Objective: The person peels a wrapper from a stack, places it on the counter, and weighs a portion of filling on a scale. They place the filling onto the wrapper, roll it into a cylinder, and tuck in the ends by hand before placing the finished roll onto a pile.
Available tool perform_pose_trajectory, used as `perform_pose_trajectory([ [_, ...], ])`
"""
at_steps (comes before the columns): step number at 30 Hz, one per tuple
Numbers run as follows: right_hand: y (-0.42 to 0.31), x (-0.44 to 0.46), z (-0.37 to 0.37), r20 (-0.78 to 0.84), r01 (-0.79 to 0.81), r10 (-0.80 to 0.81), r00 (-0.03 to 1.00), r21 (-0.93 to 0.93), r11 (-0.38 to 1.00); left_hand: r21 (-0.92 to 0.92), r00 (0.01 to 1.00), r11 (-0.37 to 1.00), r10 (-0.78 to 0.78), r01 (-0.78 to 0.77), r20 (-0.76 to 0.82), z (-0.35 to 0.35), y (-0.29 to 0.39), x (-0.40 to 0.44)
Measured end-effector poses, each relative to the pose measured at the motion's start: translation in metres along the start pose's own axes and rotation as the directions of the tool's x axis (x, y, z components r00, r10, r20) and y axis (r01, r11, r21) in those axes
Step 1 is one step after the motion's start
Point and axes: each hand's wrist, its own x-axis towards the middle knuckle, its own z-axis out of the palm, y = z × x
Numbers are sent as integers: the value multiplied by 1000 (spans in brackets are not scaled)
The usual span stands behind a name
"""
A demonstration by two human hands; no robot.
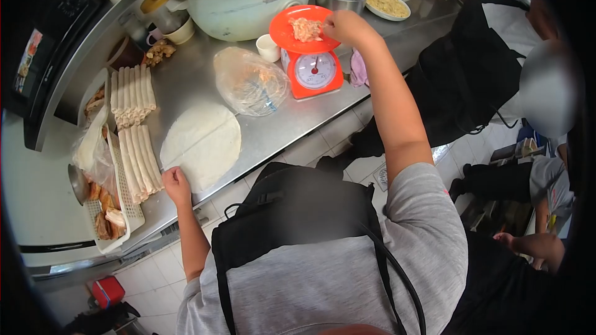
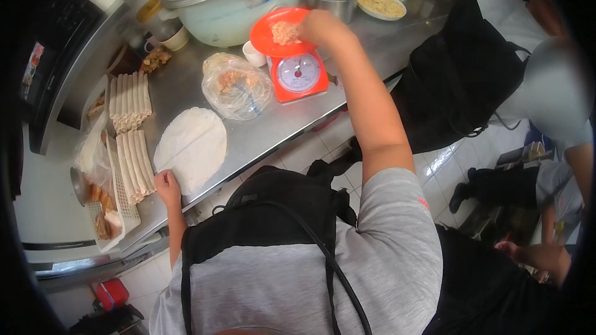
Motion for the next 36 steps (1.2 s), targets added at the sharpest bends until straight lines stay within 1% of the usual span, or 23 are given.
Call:
perform_pose_trajectory([
  [1,-2,-2,-7,-13,-22,23,1000,15,1000,2,1000,1000,6,-6,-2,0,-1,0],
  [3,-11,-10,-20,-69,31,-20,997,157,987,5,1000,1000,17,-17,-6,2,-5,-1],
  [6,-31,-25,-37,-134,111,-67,989,350,930,9,1000,1000,30,-30,-6,1,-2,0],
  [8,-40,-26,-37,-176,149,-69,982,496,855,21,999,999,37,-37,0,1,-4,0],
  [10,-45,-23,-35,-216,177,-44,975,651,738,30,999,999,41,-41,4,1,-4,1],
  [13,-62,-31,-41,-403,324,-61,913,627,709,32,999,999,39,-39,7,1,-2,0],
  [14,-71,-34,-41,-517,404,-60,854,586,703,26,999,999,35,-35,10,1,-1,0],
  [16,-91,-37,-37,-716,544,-54,696,477,691,20,999,999,33,-33,9,0,-1,0],
  [19,-113,-27,-1,-867,720,-178,465,254,646,22,999,998,52,-52,1,2,-3,0],
  [21,-126,-19,42,-773,713,-331,542,214,668,37,997,996,75,-75,-2,3,-9,0],
  [23,-121,-19,76,-556,606,-468,687,82,791,25,1000,999,29,-29,5,1,-2,-3],
  [24,-122,-18,77,-434,555,-502,748,-5,832,20,1000,1000,12,-12,6,-1,0,0],
  [27,-102,-5,62,-615,448,-288,734,120,886,38,992,992,119,-117,-49,4,-10,0],
  [29,-78,16,50,-672,215,-23,740,205,955,12,999,999,47,-47,-22,1,-2,-1],
  [30,-76,13,28,-517,115,133,845,420,900,-1,1000,1000,12,-12,-14,1,1,0],
  [32,-31,34,30,-491,84,188,851,480,873,-6,1000,1000,5,-5,-21,0,-1,0],
  [33,-19,35,25,-486,65,178,856,442,895,-9,1000,1000,8,-8,-20,1,-2,0],
  [36,-1,33,10,-428,0,260,865,520,854,-13,999,999,-45,45,10,-1,0,2],
])
